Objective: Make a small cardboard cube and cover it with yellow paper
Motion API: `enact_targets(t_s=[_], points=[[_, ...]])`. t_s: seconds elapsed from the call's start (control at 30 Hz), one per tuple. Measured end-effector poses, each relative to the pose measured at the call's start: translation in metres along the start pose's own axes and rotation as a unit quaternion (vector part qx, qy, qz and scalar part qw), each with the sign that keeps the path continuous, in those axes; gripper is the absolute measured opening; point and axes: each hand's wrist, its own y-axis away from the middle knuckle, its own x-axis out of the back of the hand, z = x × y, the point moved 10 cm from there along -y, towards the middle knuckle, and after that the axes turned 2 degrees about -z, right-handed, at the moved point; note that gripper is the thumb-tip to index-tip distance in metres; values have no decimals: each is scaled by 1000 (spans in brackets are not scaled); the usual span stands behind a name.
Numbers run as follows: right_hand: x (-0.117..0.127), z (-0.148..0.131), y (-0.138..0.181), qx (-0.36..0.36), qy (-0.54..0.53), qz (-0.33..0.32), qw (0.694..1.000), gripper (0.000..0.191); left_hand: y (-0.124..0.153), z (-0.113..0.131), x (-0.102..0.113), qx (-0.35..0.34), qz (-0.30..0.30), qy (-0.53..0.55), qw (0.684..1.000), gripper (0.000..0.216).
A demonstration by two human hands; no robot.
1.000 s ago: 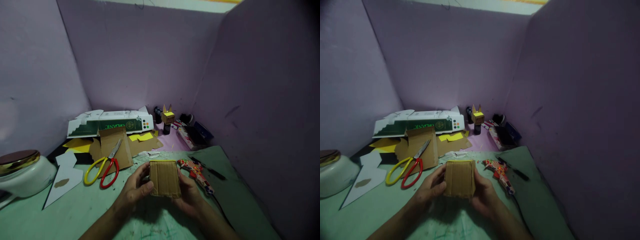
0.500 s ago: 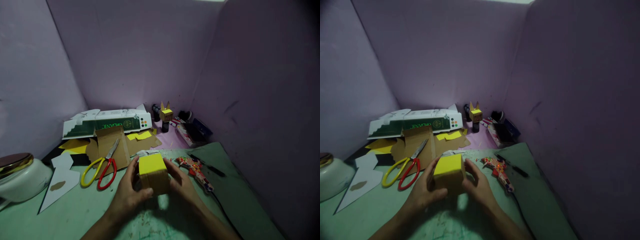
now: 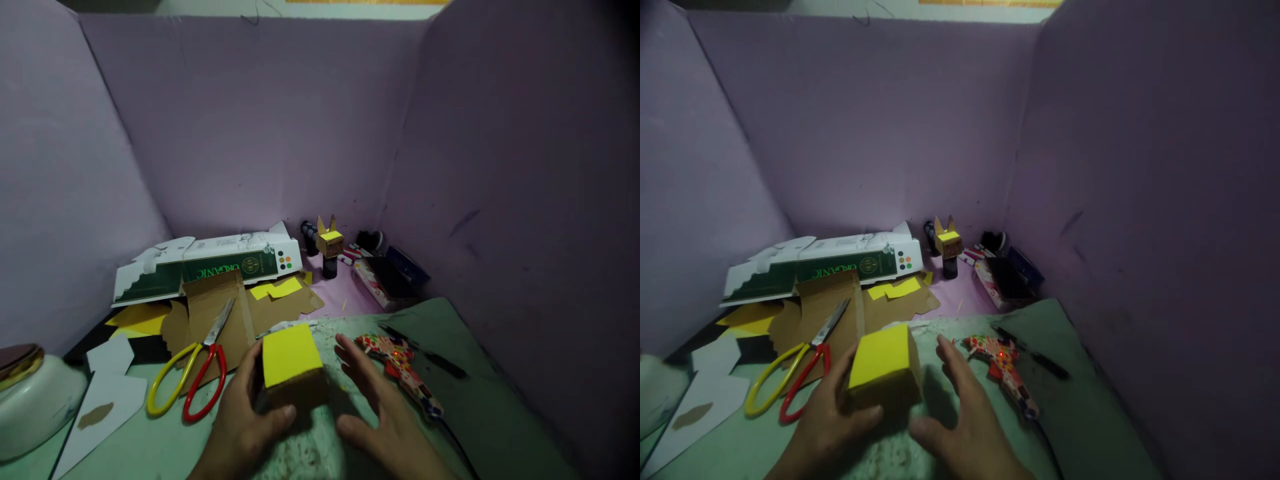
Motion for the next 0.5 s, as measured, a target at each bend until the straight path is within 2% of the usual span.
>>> enact_targets(t_s=[0.07, 0.13, 0.2, 0.27, 0.37, 0.43, 0.5], points=[[22, -20, 1, 19, 41, 31, 999, 74, -13, 6, 10, -3, 39, -9, 999, 90], [51, -43, 1, 44, 91, 81, 992, 50, -33, 13, 12, -1, 49, -27, 998, 90], [79, -56, 2, 37, 147, 132, 980, 36, -58, 19, 10, 5, 61, -43, 997, 91], [104, -55, 4, -10, 200, 171, 965, 37, -81, 24, 6, 7, 74, -42, 996, 90], [135, -43, 16, -73, 246, 242, 936, 39, -107, 24, -8, -9, 59, -14, 998, 84], [149, -36, 24, -102, 276, 273, 916, 36, -114, 19, -13, -25, 54, -7, 998, 84], [159, -22, 32, -148, 308, 274, 899, 36, -113, 9, -13, -34, 59, -10, 998, 87]])
